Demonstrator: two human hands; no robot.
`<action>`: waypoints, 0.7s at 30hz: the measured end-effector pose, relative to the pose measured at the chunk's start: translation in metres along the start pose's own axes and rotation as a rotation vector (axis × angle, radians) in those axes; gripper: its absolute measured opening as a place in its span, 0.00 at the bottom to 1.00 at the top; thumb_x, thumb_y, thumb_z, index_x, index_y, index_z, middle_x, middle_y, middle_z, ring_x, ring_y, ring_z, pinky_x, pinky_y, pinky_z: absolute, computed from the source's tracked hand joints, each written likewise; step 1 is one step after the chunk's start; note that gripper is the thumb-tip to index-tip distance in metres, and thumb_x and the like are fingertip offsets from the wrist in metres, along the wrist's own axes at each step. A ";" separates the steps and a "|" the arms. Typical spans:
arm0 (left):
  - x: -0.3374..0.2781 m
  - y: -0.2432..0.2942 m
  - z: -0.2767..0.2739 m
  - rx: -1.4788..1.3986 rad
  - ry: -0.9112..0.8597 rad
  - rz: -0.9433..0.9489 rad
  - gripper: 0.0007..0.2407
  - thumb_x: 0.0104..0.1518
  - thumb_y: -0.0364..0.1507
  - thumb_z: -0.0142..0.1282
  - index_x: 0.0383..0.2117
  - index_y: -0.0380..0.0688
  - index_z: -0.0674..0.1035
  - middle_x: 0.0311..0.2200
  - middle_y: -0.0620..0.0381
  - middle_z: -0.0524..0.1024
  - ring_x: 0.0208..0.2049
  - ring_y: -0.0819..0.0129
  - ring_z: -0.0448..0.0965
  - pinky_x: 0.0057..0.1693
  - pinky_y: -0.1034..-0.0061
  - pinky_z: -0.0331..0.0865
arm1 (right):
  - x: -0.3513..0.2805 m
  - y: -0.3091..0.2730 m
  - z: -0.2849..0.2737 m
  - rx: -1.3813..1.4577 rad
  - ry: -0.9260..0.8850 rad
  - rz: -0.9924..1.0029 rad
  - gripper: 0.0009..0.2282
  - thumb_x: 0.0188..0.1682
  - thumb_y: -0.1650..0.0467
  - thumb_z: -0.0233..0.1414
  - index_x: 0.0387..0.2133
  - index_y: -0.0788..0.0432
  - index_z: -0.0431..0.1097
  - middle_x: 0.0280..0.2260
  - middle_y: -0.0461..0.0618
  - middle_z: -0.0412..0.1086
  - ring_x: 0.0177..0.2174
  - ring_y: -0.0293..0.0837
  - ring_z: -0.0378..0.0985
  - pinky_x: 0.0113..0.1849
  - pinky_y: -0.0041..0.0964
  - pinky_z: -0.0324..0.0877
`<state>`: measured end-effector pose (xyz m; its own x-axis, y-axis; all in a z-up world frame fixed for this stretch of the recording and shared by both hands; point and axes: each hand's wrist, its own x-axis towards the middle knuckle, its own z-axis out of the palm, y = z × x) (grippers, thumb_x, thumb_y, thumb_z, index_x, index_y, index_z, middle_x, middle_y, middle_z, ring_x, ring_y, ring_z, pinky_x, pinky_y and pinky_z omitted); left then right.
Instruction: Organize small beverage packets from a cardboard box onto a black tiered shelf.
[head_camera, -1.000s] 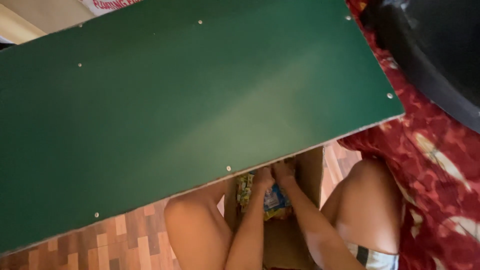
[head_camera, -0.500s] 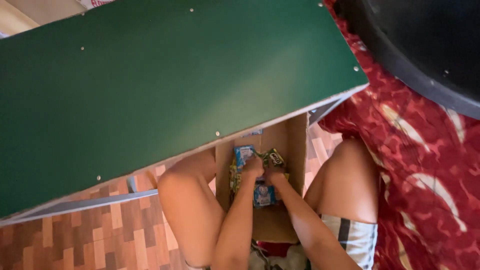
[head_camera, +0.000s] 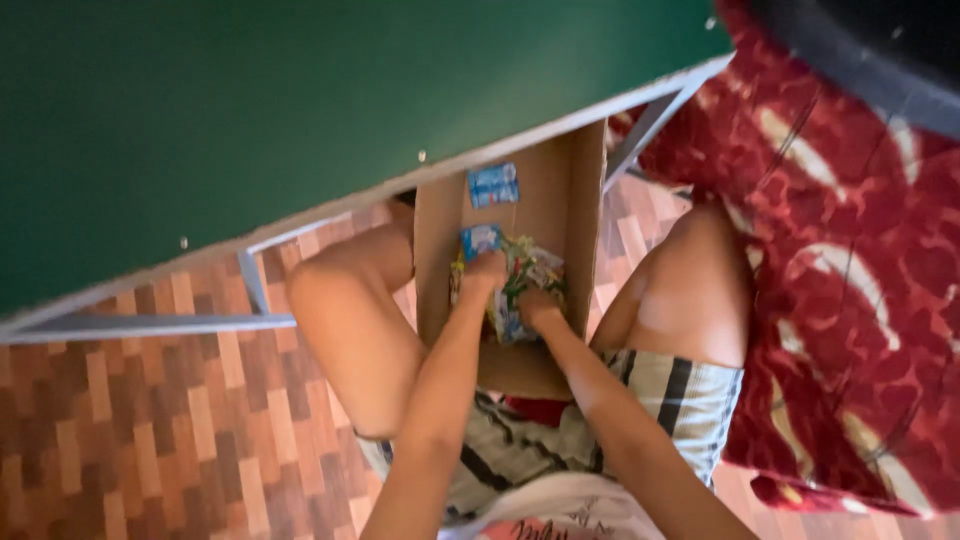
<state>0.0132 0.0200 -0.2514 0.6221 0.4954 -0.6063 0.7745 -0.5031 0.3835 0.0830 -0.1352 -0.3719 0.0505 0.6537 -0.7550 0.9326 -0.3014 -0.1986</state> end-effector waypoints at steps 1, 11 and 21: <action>-0.004 -0.003 -0.003 0.050 -0.043 0.007 0.12 0.55 0.30 0.57 0.40 0.35 0.83 0.46 0.35 0.79 0.50 0.44 0.81 0.54 0.56 0.75 | -0.005 -0.003 -0.004 0.094 0.067 0.061 0.16 0.42 0.70 0.57 0.44 0.60 0.80 0.52 0.64 0.74 0.50 0.60 0.79 0.50 0.53 0.74; -0.015 0.011 -0.020 0.055 0.002 -0.060 0.14 0.54 0.20 0.54 0.47 0.34 0.81 0.58 0.33 0.69 0.57 0.39 0.72 0.57 0.52 0.71 | -0.114 -0.046 -0.099 0.024 -0.065 0.131 0.15 0.43 0.66 0.57 0.44 0.56 0.77 0.52 0.55 0.72 0.53 0.55 0.73 0.53 0.57 0.67; 0.085 0.014 -0.001 0.318 0.169 -0.114 0.16 0.65 0.35 0.47 0.57 0.53 0.79 0.76 0.55 0.46 0.70 0.52 0.56 0.65 0.57 0.65 | -0.244 -0.078 -0.139 0.134 0.199 0.105 0.17 0.48 0.64 0.54 0.45 0.62 0.75 0.62 0.55 0.61 0.59 0.66 0.62 0.59 0.63 0.53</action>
<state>0.0775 0.0558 -0.2966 0.5647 0.6577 -0.4986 0.7820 -0.6196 0.0683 0.0474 -0.1752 -0.0854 0.2259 0.7336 -0.6409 0.8634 -0.4554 -0.2170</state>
